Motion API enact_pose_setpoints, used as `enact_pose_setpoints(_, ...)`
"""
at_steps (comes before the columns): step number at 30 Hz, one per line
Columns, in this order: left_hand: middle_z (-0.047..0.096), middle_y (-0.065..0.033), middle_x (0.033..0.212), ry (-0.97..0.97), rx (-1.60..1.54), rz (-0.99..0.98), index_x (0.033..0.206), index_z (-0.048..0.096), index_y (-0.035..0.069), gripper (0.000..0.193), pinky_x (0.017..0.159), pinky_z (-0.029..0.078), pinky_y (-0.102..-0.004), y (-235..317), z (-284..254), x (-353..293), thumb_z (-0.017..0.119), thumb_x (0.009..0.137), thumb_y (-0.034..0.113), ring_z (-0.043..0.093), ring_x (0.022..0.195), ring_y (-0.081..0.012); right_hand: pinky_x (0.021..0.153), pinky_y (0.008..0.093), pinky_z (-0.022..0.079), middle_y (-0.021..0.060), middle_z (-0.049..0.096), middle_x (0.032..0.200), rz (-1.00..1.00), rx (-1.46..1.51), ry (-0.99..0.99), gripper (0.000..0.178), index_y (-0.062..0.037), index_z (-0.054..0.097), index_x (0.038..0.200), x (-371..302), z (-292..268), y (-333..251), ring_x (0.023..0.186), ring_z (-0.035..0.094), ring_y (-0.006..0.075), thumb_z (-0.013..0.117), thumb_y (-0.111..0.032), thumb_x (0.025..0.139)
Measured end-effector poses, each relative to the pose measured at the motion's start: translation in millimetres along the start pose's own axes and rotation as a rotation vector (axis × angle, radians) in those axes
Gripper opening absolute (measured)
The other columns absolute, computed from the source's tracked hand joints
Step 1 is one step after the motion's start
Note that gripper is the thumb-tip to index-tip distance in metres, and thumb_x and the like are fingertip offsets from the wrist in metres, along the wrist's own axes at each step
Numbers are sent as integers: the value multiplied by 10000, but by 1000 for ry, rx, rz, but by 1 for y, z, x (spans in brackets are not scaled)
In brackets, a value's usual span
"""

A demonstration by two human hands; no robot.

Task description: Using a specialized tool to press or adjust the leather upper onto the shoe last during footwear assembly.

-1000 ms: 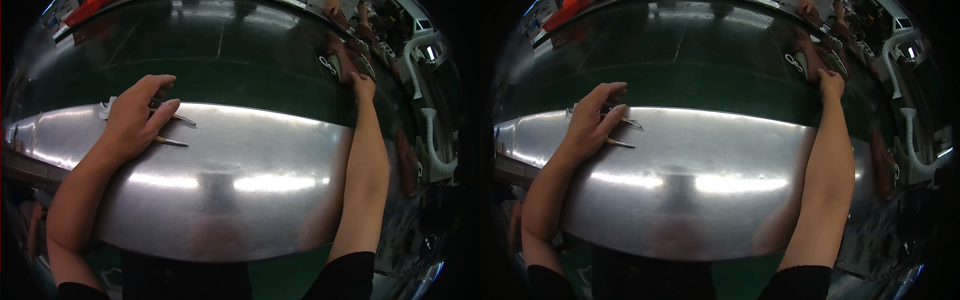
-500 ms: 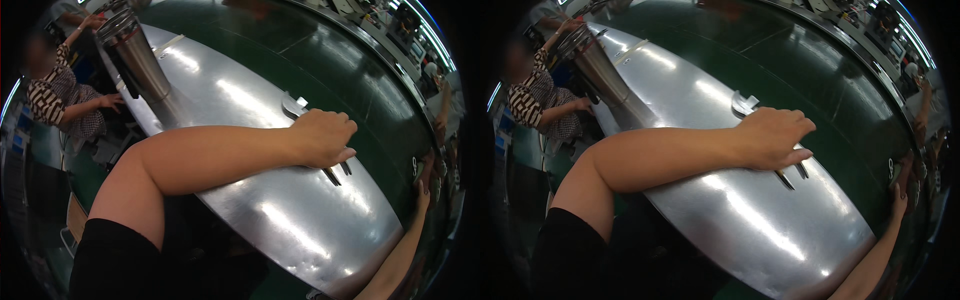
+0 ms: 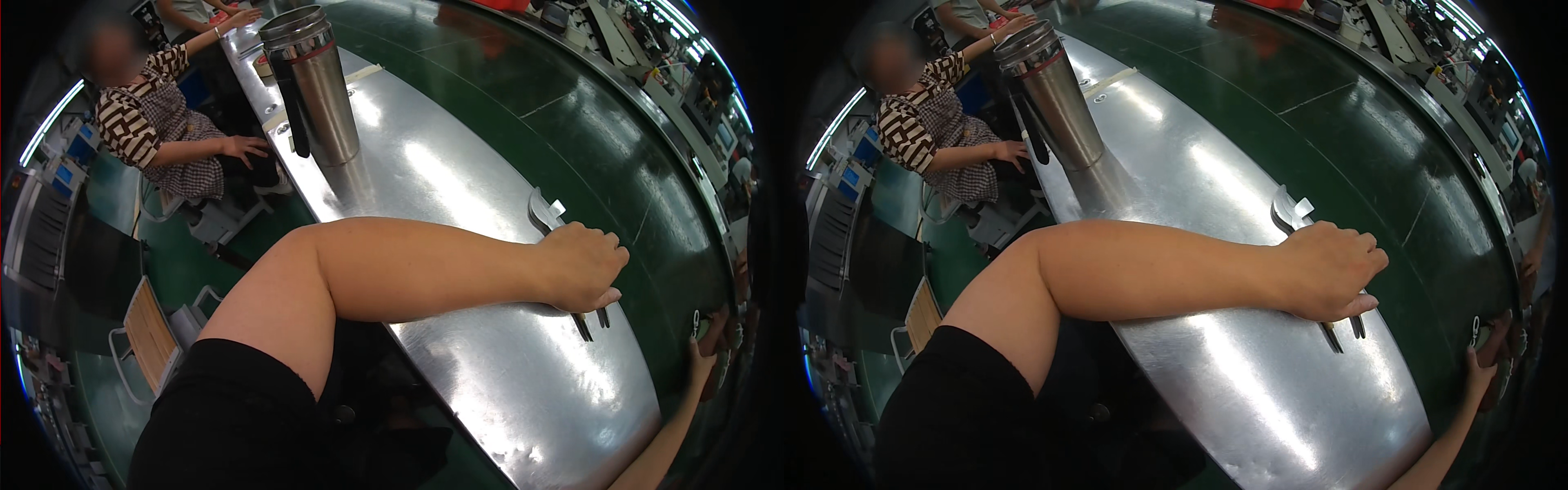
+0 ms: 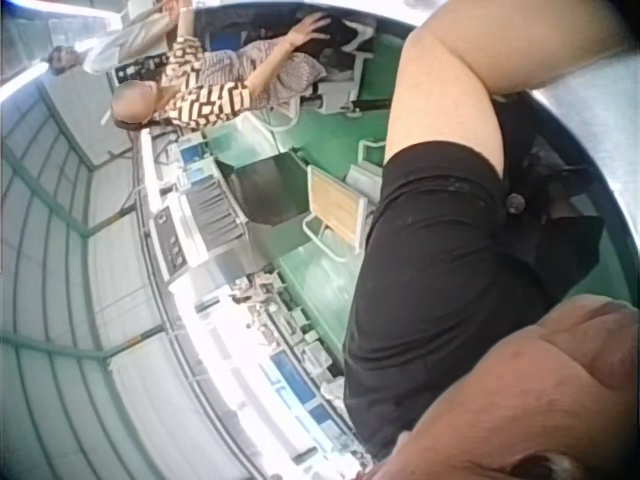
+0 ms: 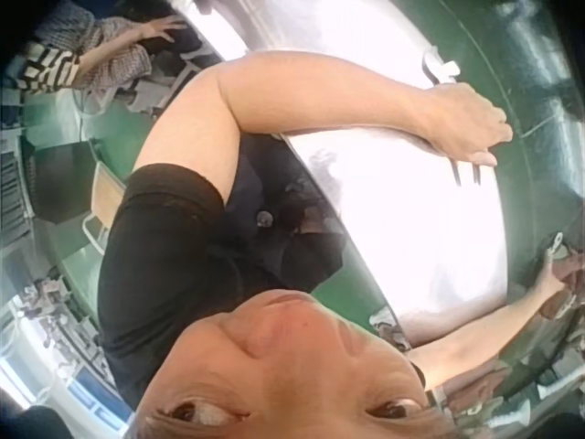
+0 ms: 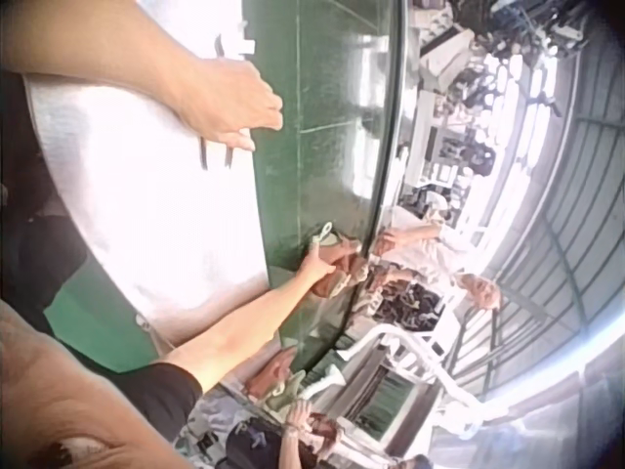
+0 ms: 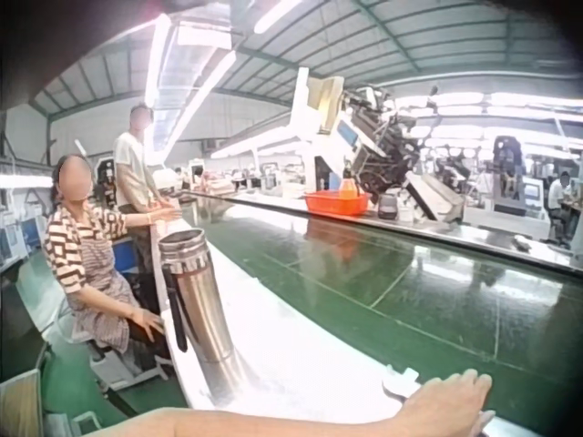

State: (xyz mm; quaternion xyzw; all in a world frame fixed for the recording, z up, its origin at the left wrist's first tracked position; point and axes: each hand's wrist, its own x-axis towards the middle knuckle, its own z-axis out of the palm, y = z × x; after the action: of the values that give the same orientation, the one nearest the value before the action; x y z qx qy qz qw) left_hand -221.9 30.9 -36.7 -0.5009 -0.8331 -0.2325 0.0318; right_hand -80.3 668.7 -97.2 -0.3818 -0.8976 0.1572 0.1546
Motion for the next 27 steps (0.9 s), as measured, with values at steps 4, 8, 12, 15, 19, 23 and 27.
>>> enact_pose_setpoints(4, 655, -174, 1125, -41, 10, -22, 1233, 617, 4, 481, 885, 541, -445, -3, 7, 2, 615, 1017, 434, 672, 1054, -315, 1106, 552, 441, 359, 559, 1417, 44, -522, 371, 1092, 0, 338, 1575, -51, 36, -54, 1317, 545, 507, 805, -603, 793)
enact_pose_setpoints(8, 651, -183, 1170, -40, -21, -21, 1247, 610, 5, 486, 911, 537, -457, 1, 6, 1, 609, 1019, 435, 667, 1088, -333, 1107, 540, 442, 365, 563, 1405, 47, -399, 220, 1095, -16, 327, 1579, -50, 3, -54, 1316, 543, 518, 821, -555, 765)
enact_pose_setpoints(12, 645, -195, 1218, -44, -46, -54, 1296, 596, 8, 514, 939, 538, -479, 2, 6, 6, 610, 1016, 439, 657, 1135, -362, 1139, 488, 423, 363, 550, 1431, -27, -256, 261, 1089, 30, 360, 1550, -48, -9, -40, 1361, 524, 492, 834, -478, 712)
enact_pose_setpoints(15, 650, -184, 1239, 4, -71, -51, 1344, 588, 19, 537, 949, 537, -474, 3, 4, 9, 625, 1001, 430, 659, 1136, -358, 1116, 488, 448, 300, 569, 1433, 46, -213, 328, 1038, 71, 462, 1495, -47, -40, -37, 1341, 559, 421, 845, -512, 726)
enact_pose_setpoints(19, 658, -148, 1264, 36, -14, -95, 1375, 588, 36, 545, 927, 538, -453, -5, 15, 5, 629, 993, 423, 673, 1110, -332, 740, 409, 582, 74, 687, 1224, 416, 833, 6, 638, -107, 638, 1276, -115, -16, -102, 1075, 658, 273, 795, -515, 811)
enact_pose_setpoints(23, 656, -132, 1287, 18, -36, -105, 1384, 589, 43, 548, 917, 538, -447, -5, 13, 7, 617, 1006, 439, 682, 1094, -318, 767, 414, 591, 76, 696, 1246, 419, 1433, -185, 592, -140, 604, 1315, -159, -37, -123, 1051, 681, 315, 745, -488, 857)
enact_pose_setpoints(27, 643, -136, 1305, 6, -45, -144, 1415, 559, 42, 565, 926, 536, -455, 1, 9, 6, 604, 1019, 443, 679, 1102, -320, 741, 407, 607, 104, 695, 1223, 368, 1529, -192, 583, -109, 582, 1330, -223, -36, -182, 1015, 695, 316, 704, -481, 899)
